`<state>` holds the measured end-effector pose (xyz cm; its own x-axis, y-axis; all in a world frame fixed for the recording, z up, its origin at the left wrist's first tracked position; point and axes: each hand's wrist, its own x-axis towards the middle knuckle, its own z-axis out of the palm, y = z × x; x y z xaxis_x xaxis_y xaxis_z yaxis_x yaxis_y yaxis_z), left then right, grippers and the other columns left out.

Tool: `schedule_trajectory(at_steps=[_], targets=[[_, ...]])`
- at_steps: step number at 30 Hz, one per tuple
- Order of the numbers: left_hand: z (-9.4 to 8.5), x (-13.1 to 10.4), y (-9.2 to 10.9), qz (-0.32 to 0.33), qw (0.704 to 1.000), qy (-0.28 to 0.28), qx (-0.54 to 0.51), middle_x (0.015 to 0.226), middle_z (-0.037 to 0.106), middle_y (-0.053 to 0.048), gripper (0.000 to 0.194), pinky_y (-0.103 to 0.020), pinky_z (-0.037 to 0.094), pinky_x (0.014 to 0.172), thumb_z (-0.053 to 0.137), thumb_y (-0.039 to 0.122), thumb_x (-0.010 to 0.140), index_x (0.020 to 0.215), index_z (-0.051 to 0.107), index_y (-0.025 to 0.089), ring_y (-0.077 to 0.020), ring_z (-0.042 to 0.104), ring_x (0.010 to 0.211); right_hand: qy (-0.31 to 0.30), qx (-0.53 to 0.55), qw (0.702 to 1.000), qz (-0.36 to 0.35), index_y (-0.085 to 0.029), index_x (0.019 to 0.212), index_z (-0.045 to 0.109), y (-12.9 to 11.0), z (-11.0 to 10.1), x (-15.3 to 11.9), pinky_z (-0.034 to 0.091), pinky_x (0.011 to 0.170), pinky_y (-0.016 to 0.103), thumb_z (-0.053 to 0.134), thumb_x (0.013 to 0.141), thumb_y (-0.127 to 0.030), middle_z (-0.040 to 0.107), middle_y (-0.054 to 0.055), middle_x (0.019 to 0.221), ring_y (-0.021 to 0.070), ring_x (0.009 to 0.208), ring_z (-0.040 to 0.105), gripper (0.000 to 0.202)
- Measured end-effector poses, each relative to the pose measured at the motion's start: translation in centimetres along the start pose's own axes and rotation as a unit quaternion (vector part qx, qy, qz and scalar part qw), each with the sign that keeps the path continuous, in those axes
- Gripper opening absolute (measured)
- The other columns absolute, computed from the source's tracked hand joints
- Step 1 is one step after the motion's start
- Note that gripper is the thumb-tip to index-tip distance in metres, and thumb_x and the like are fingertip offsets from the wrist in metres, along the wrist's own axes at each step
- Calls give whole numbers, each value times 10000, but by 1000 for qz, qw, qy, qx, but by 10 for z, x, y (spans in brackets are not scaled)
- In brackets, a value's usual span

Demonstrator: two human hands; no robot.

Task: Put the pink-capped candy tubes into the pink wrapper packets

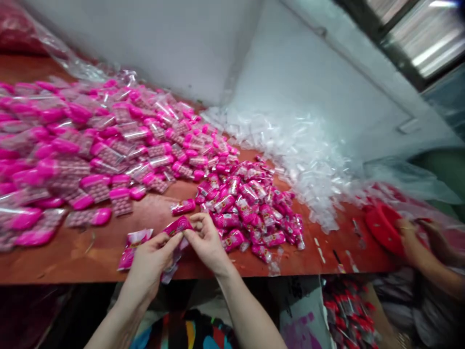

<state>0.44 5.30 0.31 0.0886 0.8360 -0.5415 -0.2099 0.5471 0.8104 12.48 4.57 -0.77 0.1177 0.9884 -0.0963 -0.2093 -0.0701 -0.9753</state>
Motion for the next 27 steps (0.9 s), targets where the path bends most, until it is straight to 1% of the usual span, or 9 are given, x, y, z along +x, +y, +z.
schedule_trajectory(at_steps=[3,7,13,16,19,20,21,23,27], targets=[[5,8,-3,-16,999,-6,-34,439,338,98,400,-127,164,371,833,408,561,607,534,145,-11,266,362,22,-66,996,-57,-222,1002,517,-3,0,2,498,693,254,555,867,-265,634,-5,850,134,770,633,146],[12,10,-1,-29,998,1,-64,409,302,110,453,-132,149,358,866,410,487,564,506,145,-8,243,348,37,-216,967,-129,-212,1074,531,-7,-1,-2,493,724,277,471,907,-201,647,14,871,152,791,638,177],[13,9,10,-34,995,-47,-75,391,305,105,452,-156,168,349,863,403,512,542,488,153,-14,230,348,22,-323,935,-144,-199,1128,512,-10,-6,3,478,687,288,418,934,-208,649,44,894,170,763,629,217],[7,11,20,-29,992,-87,-82,399,333,88,409,-160,187,361,825,422,590,564,529,140,-19,242,365,-32,-366,918,-149,-206,1153,512,-19,-12,15,474,685,282,419,941,-222,665,42,893,171,756,635,231],[1,15,28,-5,993,-60,-100,409,352,77,409,-163,199,363,831,408,594,544,532,133,-20,269,373,-107,-427,886,-143,-228,1072,581,-32,-24,42,471,695,263,421,962,-274,671,15,844,161,756,635,199],[-1,17,29,2,993,-42,-109,415,353,78,404,-163,201,363,843,389,581,541,535,130,-19,273,375,-96,-452,875,-147,-221,1012,606,-36,-29,56,471,710,257,402,975,-288,673,17,842,156,765,631,218],[-2,19,31,8,992,-26,-120,425,357,78,394,-163,206,363,854,367,569,542,541,127,-18,279,380,-53,-481,862,-154,-204,1001,614,-40,-32,71,470,768,257,372,987,-278,679,35,902,154,826,630,253],[-2,23,32,14,990,-4,-141,454,371,76,374,-162,217,365,869,330,548,552,560,119,-17,293,393,50,-579,802,-139,-180,1024,629,-44,-36,104,447,867,290,337,993,-256,677,79,1001,173,927,609,304],[1,28,30,5,988,0,-156,493,388,73,341,-163,224,361,870,297,560,594,586,110,-18,304,407,88,-642,756,-99,-113,1045,643,-42,-27,156,386,932,478,533,906,-349,641,203,1110,327,1079,527,295]])
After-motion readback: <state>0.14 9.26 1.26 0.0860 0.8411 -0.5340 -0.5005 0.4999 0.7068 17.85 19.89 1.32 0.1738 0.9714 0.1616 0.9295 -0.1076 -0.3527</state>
